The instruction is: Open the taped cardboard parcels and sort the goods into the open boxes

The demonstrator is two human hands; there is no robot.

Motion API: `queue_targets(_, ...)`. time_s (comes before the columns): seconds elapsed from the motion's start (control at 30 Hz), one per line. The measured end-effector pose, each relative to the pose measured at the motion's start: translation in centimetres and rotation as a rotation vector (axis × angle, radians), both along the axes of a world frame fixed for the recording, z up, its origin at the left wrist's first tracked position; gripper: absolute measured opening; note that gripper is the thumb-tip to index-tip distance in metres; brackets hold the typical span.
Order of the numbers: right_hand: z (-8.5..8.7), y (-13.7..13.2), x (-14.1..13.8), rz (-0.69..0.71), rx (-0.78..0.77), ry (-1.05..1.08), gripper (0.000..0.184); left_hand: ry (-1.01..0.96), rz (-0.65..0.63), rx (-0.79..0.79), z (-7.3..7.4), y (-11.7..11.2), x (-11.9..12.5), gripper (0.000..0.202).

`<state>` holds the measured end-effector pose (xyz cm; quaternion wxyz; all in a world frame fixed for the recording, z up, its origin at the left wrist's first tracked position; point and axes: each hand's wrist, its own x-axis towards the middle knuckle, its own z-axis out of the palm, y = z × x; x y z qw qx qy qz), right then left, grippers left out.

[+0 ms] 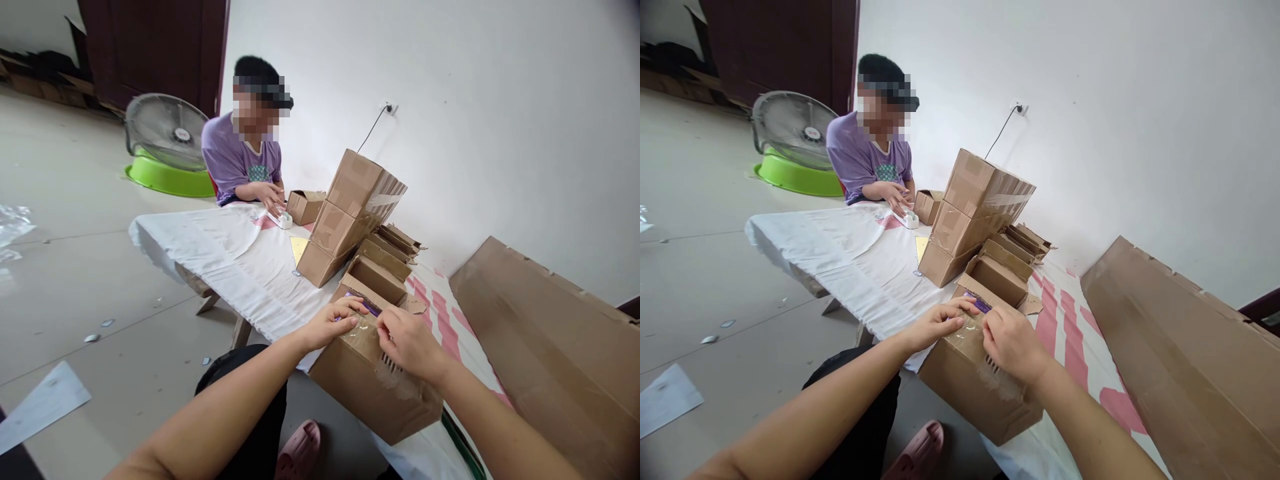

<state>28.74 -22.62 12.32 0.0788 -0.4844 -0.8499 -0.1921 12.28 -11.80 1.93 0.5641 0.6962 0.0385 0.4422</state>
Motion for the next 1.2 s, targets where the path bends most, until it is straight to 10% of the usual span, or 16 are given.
queue_targets(0.37,0.2,-2.4,2.3,-0.178,-0.013,0.363,0.014,0.007,-0.010,0.023,-0.1,0.4,0.1,0.041)
queue_targets(0.8,-1.3,-7.1,-0.3,0.047,0.006,0.432,0.016,-0.001,0.003,-0.010,-0.3,0.1,0.0,0.043)
queue_targets(1.03,-5.0,-13.1,2.4,0.109,-0.032,0.271,0.023,0.017,0.065,-0.021,-0.3,-0.2,0.1,0.051)
queue_targets(1.2,-9.7,-16.6,7.8,-0.259,-0.231,0.085,0.020,0.005,0.079,-0.025,-0.2,-0.5,0.2,0.050)
